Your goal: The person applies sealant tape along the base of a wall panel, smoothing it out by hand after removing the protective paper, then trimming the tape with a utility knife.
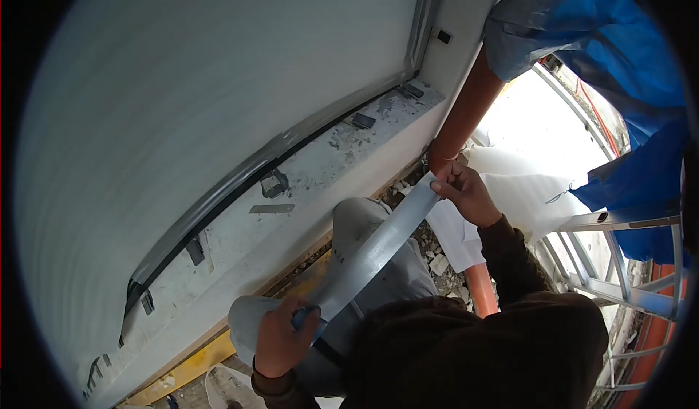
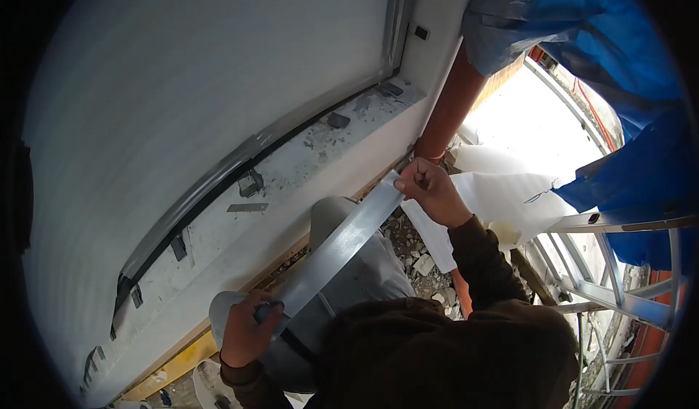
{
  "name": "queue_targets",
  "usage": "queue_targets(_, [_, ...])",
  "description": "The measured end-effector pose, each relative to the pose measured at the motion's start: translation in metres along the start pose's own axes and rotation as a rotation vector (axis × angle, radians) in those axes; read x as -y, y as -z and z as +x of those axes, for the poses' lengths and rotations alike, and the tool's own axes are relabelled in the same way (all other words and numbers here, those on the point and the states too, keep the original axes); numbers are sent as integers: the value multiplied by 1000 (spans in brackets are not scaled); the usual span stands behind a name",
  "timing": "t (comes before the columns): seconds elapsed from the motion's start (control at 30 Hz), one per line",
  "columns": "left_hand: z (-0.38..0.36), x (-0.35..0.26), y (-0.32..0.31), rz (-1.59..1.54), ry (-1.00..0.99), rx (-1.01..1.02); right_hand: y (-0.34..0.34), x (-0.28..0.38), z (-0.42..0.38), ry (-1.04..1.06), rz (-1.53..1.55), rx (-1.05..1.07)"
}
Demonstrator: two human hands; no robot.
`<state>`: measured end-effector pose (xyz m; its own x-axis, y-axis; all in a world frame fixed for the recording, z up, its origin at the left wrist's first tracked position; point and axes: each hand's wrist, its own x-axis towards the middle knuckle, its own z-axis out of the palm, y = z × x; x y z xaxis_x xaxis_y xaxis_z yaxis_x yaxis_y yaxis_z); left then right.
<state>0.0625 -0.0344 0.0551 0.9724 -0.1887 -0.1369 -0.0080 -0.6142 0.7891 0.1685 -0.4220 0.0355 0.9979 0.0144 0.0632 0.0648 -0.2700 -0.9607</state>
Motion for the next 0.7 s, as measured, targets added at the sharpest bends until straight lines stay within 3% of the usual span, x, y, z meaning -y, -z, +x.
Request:
queue_targets(0.2, [-8, 12, -3, -25, 29, -64, -10, -28, -2, -81, 125, 111])
queue_targets(0.27, [-10, 10, -1, -5, 51, -37, -13, -35, -3, -113, 334, 165])
queue_targets(0.47, [-6, 6, 3, 86, 17, -38, -5, -48, -4, -290, 320, 284])
queue_targets(0.57, [-2, -6, 5, 194, 46, 22, 6, -59, -7, -266, 247, 378])
queue_targets(0.7, [2, -19, 3, 239, -52, 74, 11, -84, -18, -373, 251, 391])
